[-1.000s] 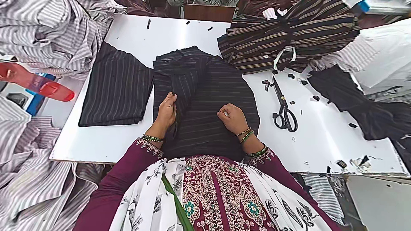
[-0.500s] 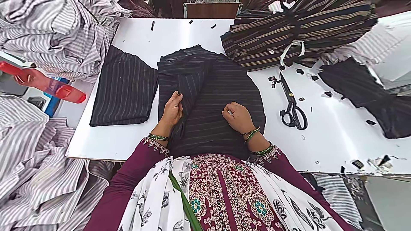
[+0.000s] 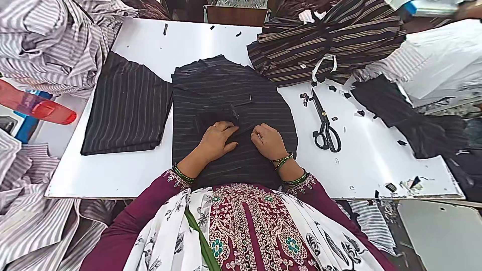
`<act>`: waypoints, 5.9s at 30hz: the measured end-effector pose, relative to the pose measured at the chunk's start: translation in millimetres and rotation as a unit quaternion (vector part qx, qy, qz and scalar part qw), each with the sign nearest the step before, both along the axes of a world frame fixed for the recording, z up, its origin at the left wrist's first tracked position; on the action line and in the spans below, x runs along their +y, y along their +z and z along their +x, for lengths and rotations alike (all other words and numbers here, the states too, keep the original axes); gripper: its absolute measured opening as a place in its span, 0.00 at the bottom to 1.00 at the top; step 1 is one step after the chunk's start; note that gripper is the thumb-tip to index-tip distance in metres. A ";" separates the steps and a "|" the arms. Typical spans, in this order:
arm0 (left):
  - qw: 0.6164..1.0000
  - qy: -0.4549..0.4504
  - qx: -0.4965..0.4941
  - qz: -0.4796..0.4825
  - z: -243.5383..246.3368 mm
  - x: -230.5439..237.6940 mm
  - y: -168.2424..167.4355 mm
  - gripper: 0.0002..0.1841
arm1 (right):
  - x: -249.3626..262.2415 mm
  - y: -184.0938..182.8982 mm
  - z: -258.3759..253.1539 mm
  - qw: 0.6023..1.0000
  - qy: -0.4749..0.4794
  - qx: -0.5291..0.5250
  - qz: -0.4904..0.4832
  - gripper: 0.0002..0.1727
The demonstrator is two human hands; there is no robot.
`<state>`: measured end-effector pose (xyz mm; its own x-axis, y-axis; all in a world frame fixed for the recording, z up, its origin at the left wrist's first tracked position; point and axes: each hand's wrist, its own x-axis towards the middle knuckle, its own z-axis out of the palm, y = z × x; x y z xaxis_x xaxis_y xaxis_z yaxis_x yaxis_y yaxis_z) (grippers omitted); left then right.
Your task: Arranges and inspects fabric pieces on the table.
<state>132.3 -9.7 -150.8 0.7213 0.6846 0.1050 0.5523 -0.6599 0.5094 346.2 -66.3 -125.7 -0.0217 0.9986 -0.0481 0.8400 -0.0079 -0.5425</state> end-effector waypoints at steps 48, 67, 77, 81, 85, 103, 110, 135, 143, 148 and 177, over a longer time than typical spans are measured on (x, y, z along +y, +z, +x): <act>0.989 -0.099 0.110 -0.027 7.7 -13.7 6.3 0.33 | 2.2 -1.7 8.7 0.988 -0.066 0.085 0.111 0.10; 0.953 0.091 -0.274 -0.087 -0.3 -10.0 -13.7 0.47 | 6.2 3.2 14.8 0.995 -0.075 0.060 0.000 0.16; 0.600 0.262 -0.611 -0.445 -18.4 8.0 16.2 0.35 | 5.8 3.9 12.0 0.999 -0.017 -0.002 -0.036 0.15; 0.721 0.178 -0.547 -0.386 -18.8 4.6 4.6 0.29 | 4.8 0.7 13.4 0.999 -0.027 0.018 -0.009 0.14; 0.939 0.074 -0.300 -0.151 -12.1 -3.3 -8.1 0.31 | 6.2 -0.5 15.5 0.999 -0.030 0.025 -0.011 0.15; 0.992 -0.022 -0.122 -0.013 -6.4 -8.7 -9.7 0.46 | 5.0 -4.1 19.8 0.992 -0.075 0.085 0.051 0.10; 0.986 0.041 -0.161 -0.002 -7.4 -6.8 -15.5 0.47 | 14.2 -4.0 65.8 0.962 -0.250 0.088 0.061 0.16; 0.982 -0.118 0.135 -0.050 2.5 -0.4 12.0 0.35 | -150.1 -22.1 120.8 0.893 -0.440 -0.092 0.030 0.34; 0.995 -0.065 -0.015 -0.074 -0.8 5.6 7.4 0.25 | -144.8 -24.6 117.7 0.884 -0.451 -0.124 0.018 0.33; 0.989 -0.043 -0.125 -0.063 -3.7 6.0 3.1 0.18 | -143.9 -25.4 118.0 0.878 -0.460 -0.130 0.027 0.30; 0.976 -0.157 0.140 -0.059 -7.0 16.4 15.0 0.39 | -146.8 -22.3 113.5 0.890 -0.436 -0.137 0.011 0.27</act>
